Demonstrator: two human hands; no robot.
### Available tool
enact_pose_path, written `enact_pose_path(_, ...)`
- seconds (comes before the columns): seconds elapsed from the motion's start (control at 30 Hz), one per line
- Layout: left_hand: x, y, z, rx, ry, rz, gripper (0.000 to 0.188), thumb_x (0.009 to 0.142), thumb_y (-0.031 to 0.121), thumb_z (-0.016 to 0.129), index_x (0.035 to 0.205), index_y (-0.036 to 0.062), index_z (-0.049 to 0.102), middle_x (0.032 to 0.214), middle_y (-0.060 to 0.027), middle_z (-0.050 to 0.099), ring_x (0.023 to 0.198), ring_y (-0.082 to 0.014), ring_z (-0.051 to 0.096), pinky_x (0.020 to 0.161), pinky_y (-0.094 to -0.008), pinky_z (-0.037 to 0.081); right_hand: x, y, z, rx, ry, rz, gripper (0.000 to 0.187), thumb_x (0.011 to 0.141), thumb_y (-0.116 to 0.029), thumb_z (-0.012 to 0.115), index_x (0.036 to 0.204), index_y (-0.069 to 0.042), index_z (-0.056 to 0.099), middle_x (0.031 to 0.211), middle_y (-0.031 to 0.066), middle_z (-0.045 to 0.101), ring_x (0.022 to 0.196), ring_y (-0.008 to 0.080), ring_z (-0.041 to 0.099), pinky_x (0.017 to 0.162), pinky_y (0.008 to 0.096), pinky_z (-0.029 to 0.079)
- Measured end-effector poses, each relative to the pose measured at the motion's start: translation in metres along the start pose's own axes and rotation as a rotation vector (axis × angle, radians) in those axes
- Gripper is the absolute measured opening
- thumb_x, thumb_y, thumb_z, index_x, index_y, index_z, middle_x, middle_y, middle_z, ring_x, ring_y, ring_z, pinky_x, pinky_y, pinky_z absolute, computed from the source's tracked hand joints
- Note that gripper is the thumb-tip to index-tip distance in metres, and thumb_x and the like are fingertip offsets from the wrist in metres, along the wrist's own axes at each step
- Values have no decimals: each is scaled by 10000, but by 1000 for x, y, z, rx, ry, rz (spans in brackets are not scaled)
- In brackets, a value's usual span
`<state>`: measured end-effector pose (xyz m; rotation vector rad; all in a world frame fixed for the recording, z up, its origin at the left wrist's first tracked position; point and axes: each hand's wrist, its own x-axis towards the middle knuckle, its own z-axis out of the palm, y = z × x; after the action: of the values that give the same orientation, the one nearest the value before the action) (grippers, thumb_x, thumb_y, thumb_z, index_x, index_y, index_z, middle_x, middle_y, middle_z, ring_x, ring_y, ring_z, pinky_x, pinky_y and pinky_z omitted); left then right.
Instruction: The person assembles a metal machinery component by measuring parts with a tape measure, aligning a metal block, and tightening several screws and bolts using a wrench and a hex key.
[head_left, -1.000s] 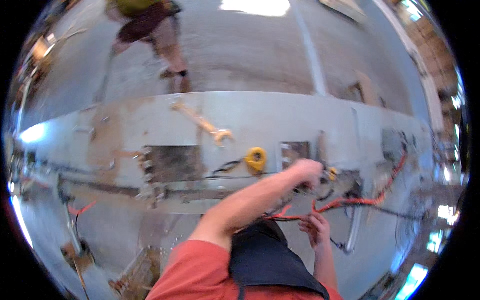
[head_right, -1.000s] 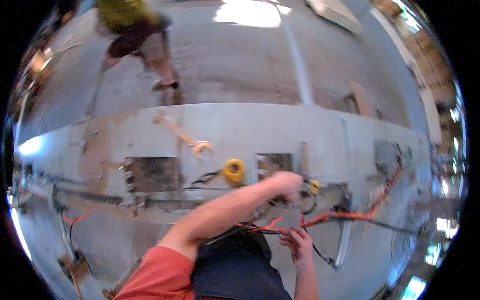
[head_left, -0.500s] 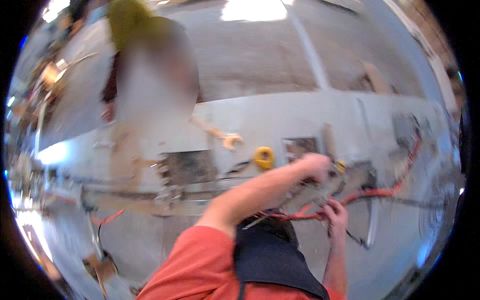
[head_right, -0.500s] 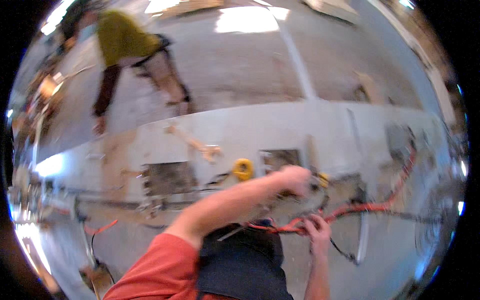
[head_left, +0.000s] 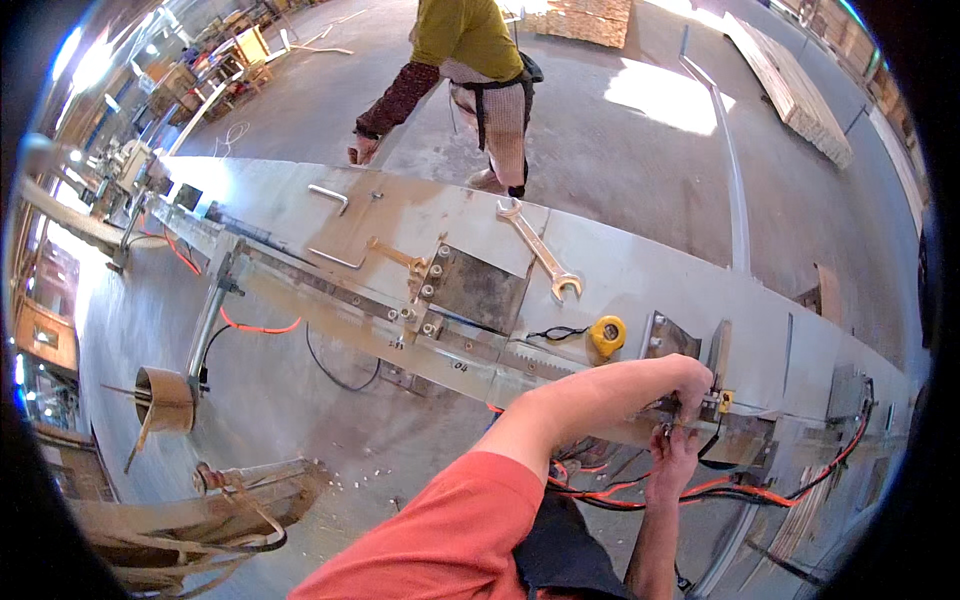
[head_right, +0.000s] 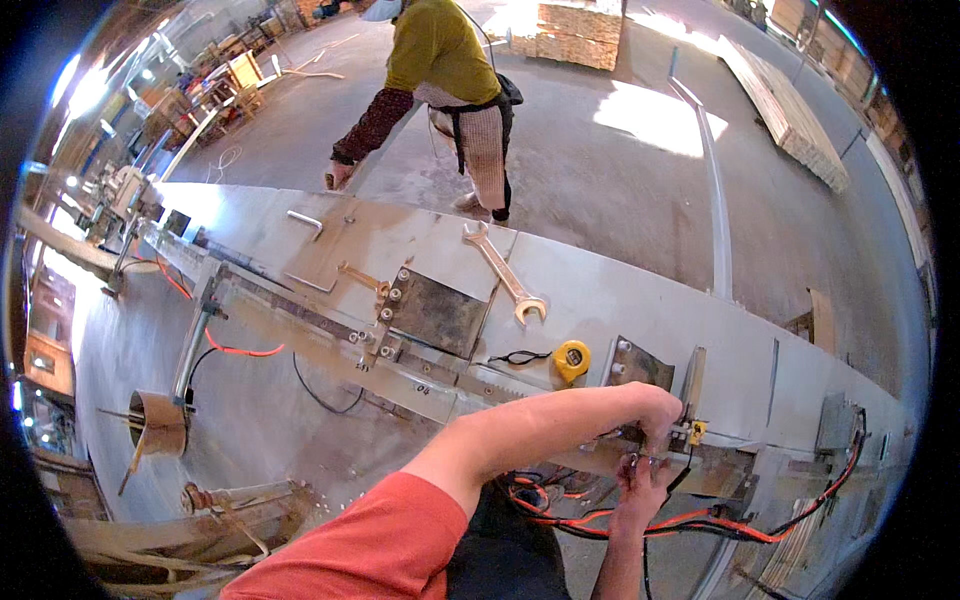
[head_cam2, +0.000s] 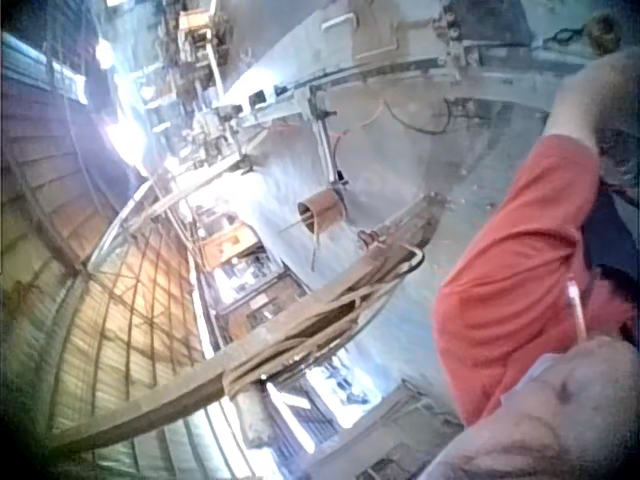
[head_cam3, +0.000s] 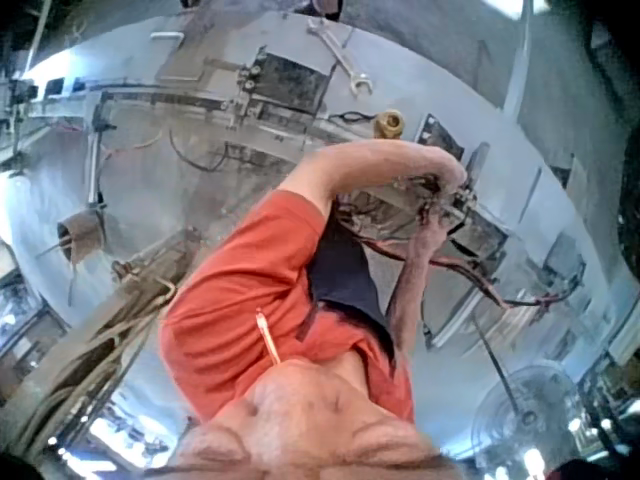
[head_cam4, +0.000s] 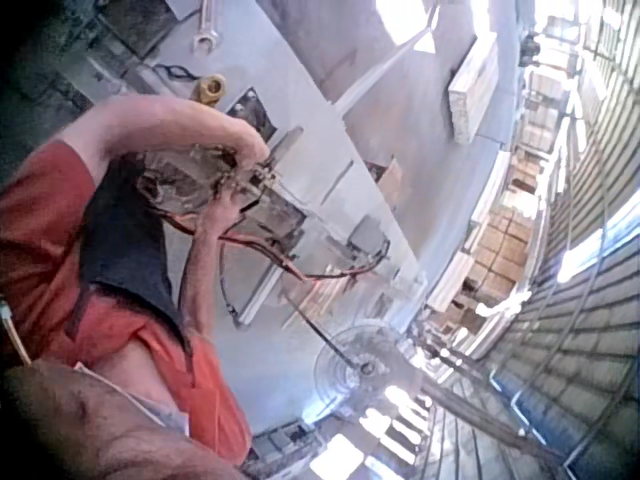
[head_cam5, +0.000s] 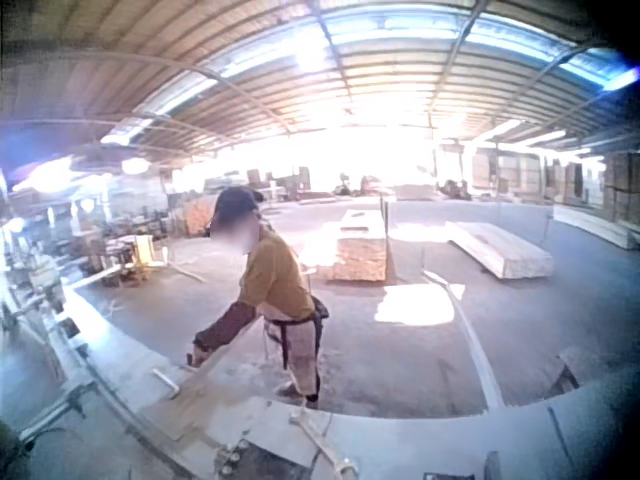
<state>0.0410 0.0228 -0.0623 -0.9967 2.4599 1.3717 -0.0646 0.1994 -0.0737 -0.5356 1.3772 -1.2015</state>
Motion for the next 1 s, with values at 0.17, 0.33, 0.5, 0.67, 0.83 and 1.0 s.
enact_pose_path(0.17,32,-17,16,55,-39,-16,615,551,312,973,1001,-44,751,991,-149,751,835,-289,713,736,-411,578,-15,-8,-28,-157,-84,40,284,978,-207,650,1207,-50,585,1027,43,662,842,147,656,689,277,516)
enact_pose_path(0.33,-44,5,-1,78,-19,28,341,706,242,868,899,-6,736,906,-77,703,795,-228,661,734,-358,545,-28,-65,-10,-383,-122,-331,244,980,-158,629,1188,-32,624,963,65,698,713,112,637,577,229,489)
enact_pose_path(0.5,-72,-21,22,69,-12,60,349,697,253,867,886,-8,736,893,-82,704,784,-231,663,724,-362,545,-46,-144,143,-612,-458,-478,248,941,-37,600,1184,8,616,973,100,699,744,110,645,635,239,517)
enact_pose_path(0.67,-72,-35,18,46,10,162,357,688,264,866,874,-11,735,880,-87,705,773,-234,665,714,-365,544,-33,-113,301,-937,-960,-624,304,832,1,715,1131,22,663,940,109,706,798,157,699,698,289,563)
enact_pose_path(0.83,-80,-53,21,-35,68,202,365,679,275,864,862,-13,735,867,-92,706,762,-236,667,704,-368,544,-52,-24,465,-1128,-1546,-535,297,867,-99,687,1144,4,653,986,164,670,833,300,699,750,380,559)
enact_pose_path(1.0,-78,-48,18,-63,116,319,374,670,287,863,850,-15,734,854,-97,707,751,-239,669,693,-371,543,-53,97,558,-1363,-1840,-772,258,893,-71,595,1143,-7,587,1024,186,617,992,402,611,825,461,516)
